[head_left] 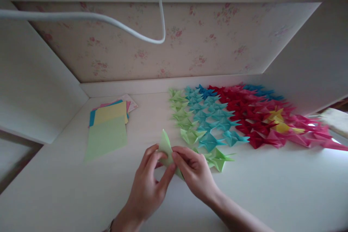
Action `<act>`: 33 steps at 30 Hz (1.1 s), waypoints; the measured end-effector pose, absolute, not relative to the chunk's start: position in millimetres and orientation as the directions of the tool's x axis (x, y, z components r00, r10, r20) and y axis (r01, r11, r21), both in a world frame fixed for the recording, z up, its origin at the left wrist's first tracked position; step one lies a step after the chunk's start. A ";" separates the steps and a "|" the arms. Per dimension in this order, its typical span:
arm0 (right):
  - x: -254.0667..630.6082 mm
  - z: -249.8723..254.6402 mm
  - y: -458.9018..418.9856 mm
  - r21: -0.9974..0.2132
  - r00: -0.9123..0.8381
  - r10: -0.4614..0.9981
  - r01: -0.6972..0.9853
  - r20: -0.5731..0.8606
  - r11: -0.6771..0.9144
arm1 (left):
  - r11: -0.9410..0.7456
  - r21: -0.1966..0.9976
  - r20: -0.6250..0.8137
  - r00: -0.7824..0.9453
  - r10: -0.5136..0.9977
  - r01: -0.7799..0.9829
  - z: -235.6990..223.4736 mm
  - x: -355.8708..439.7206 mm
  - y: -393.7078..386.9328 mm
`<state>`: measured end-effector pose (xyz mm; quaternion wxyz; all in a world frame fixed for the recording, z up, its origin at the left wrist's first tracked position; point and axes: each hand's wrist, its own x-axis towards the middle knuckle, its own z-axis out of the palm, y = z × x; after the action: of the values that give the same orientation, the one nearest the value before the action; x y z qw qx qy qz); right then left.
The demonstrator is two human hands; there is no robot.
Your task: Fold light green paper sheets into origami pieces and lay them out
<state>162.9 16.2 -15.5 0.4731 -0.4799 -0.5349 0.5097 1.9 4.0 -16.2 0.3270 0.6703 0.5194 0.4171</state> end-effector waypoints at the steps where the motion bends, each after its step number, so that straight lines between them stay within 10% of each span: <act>1: 163.6 -13.7 16.5 -1.000 -0.110 0.994 -0.012 -0.001 -0.002 | -0.216 0.899 0.181 0.127 0.975 0.380 -14.8 2.9 3.6; 11: 167.4 0.3 20.7 -0.950 -0.275 0.960 -0.286 -0.046 -0.127 | 0.107 0.970 -0.032 0.318 0.947 -0.220 0.7 1.6 6.9; 33: 166.7 -3.4 18.3 -0.938 -0.293 0.953 -0.302 -0.078 -0.170 | 0.127 0.970 -0.053 0.330 0.943 -0.209 4.4 -1.0 4.7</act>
<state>166.7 18.3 -3.4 0.4677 -0.3672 -0.4430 0.6709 -1.0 4.7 4.4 0.6513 0.4908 0.3735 0.4421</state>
